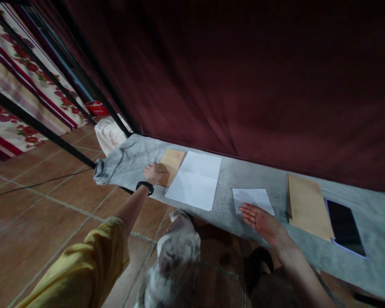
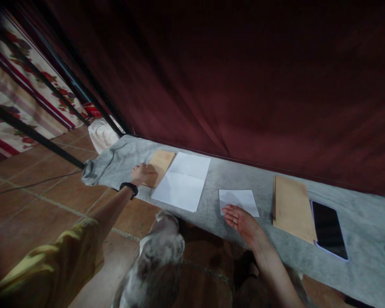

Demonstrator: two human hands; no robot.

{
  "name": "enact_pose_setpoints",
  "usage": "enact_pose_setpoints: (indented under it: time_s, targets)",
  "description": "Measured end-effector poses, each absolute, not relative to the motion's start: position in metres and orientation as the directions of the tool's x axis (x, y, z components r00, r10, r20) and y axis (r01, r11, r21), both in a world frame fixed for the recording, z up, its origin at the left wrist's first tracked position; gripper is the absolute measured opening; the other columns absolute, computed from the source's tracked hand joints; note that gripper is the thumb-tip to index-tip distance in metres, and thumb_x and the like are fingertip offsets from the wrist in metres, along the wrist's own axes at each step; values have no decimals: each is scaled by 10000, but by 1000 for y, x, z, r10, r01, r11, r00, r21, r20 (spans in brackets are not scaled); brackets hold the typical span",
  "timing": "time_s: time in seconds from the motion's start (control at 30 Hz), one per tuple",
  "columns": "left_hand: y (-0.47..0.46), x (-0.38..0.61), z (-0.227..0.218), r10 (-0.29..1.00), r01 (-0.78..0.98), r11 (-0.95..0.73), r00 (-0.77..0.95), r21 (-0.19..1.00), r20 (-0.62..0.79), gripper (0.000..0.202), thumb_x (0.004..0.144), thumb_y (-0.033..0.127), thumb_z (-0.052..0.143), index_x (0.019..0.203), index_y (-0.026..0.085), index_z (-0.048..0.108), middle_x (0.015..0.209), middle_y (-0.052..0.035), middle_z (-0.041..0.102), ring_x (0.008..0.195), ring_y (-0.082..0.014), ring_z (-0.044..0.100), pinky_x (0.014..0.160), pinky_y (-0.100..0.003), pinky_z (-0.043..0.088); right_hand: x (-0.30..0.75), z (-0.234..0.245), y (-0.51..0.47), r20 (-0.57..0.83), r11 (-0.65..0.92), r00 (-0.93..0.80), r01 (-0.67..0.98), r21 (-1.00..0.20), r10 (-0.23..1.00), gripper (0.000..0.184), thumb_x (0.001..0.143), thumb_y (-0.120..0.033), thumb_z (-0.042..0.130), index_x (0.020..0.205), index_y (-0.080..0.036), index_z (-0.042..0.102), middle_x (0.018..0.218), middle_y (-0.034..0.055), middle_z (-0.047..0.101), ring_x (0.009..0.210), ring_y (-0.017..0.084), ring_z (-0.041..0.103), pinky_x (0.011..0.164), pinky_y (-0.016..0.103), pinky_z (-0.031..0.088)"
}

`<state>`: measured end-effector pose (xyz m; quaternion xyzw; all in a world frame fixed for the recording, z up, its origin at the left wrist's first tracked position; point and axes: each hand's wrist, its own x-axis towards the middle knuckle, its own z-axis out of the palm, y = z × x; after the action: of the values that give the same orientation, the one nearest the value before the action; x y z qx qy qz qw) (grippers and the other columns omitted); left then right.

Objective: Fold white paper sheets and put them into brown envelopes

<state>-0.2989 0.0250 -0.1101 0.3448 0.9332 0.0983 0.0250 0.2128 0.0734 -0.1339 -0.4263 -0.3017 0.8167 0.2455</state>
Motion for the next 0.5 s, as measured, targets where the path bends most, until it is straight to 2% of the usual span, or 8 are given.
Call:
enact_pose_setpoints:
  time_s: [0.23, 0.4, 0.5]
  targets:
    - [22, -301, -107, 666, 655, 716, -744, 240, 43, 696, 679, 479, 817, 1184, 102, 521, 1286, -253, 570, 1233, -398, 554, 955, -395, 430, 211, -134, 74, -560, -674, -453, -134, -726, 694, 193, 870, -270, 660, 1029, -193, 736, 1112, 140, 764, 928, 227, 730, 903, 374, 553]
    - [23, -296, -105, 644, 637, 717, -761, 281, 81, 707, 679, 442, 825, 1191, 94, 483, 1303, -255, 574, 1249, -393, 547, 970, -383, 429, 208, -131, 74, -560, -665, -443, -118, -737, 700, 197, 830, -245, 698, 1015, -188, 737, 1085, 122, 776, 871, 204, 733, 820, 337, 575]
    - [21, -294, -103, 625, 611, 717, -776, 335, 80, 641, 708, 423, 797, 1170, 110, 482, 1224, -228, 629, 1155, -364, 613, 892, -374, 464, 208, -131, 74, -558, -660, -440, -112, -743, 704, 206, 801, -226, 723, 1002, -185, 737, 1063, 119, 780, 844, 196, 733, 799, 328, 578]
